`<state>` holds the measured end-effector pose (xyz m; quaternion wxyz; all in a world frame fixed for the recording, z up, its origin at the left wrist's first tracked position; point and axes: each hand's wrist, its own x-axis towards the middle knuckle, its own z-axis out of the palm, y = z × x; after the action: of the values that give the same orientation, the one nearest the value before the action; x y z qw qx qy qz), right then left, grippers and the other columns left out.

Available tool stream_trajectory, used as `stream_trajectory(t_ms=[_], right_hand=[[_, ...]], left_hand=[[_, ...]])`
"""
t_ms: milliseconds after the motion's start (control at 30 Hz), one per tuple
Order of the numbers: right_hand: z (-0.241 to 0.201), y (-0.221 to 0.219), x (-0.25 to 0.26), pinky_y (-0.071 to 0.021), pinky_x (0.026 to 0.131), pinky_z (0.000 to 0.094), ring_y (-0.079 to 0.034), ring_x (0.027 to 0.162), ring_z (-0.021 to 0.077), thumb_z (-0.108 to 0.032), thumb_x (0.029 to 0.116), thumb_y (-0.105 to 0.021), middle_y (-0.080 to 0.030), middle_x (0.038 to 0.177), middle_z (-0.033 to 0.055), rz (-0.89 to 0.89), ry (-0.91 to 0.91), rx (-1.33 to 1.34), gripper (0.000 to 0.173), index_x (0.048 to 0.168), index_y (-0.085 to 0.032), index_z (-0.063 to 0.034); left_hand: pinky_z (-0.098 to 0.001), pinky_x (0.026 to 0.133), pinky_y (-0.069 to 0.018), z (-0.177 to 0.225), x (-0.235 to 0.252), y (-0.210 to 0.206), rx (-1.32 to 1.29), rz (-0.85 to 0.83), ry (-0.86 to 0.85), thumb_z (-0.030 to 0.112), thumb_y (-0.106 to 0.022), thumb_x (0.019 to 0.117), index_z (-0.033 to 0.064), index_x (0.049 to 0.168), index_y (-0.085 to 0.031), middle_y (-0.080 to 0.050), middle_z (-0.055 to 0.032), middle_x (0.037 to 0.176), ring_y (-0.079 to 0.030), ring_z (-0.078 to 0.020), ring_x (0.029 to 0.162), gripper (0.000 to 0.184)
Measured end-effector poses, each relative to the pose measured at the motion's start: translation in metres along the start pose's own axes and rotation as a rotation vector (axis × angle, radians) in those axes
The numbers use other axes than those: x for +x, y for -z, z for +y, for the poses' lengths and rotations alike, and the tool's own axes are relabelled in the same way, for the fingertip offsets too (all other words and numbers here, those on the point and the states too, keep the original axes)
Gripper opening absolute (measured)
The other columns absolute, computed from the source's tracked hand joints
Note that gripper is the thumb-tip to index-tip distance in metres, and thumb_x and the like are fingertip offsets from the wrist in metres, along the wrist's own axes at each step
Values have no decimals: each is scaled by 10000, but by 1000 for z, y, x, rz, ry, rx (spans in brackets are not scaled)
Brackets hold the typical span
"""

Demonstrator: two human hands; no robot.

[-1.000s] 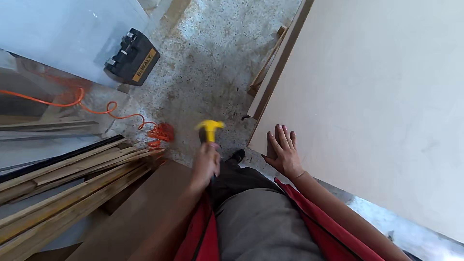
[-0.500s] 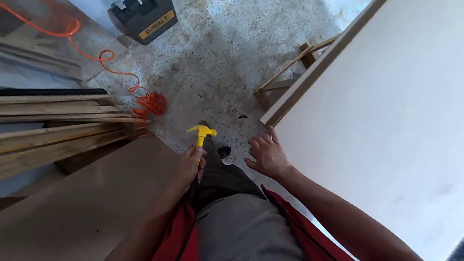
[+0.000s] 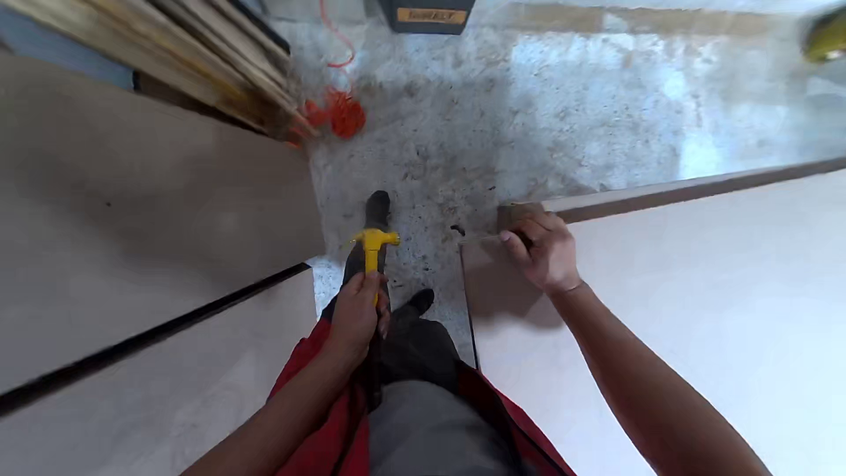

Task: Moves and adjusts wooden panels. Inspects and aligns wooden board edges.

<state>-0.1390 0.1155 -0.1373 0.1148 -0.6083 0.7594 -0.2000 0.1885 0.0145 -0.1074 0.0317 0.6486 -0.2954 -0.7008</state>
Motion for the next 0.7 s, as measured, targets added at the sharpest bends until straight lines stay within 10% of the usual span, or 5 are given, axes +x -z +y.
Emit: stream_trajectory(t_ms=[267,433,600,700], right_hand=[[4,0,0,-546,907,416,-690,1018,209,-398,1001,-661,-755,1050,70,36,-12,35,321,948,-780,-105],[4,5,-5,-551,921,392,-697,1014,190,-373,998,-678,-757,1024,70,28,-8,56,295,939,-778,-101],[7,6,-6,-556,922,385,-700,1020,184,-366,999,-674,-760,1037,81,5,-6,69,307,945,-779,-82],[9,8,-5,-562,920,372,-700,1018,163,-375,990,-684,-760,1043,66,-16,-24,93,301,948,-782,-94]], left_hand=[[-272,407,-501,-47,-49,-91,-372,-215,13,304,-283,1143,5,1235,-535,-514,-34,651,-490,-115,424,402],[-288,375,-486,-54,-28,-52,-546,93,-148,390,-266,1137,75,1165,-543,-470,8,599,-453,-108,390,420],[-279,420,-498,-66,-46,-84,-284,-259,-29,348,-318,1132,39,1188,-553,-518,-22,654,-491,-115,436,393],[-281,410,-482,-65,-38,-53,-422,-58,-61,353,-330,1131,42,1164,-566,-496,-14,627,-465,-112,424,392]])
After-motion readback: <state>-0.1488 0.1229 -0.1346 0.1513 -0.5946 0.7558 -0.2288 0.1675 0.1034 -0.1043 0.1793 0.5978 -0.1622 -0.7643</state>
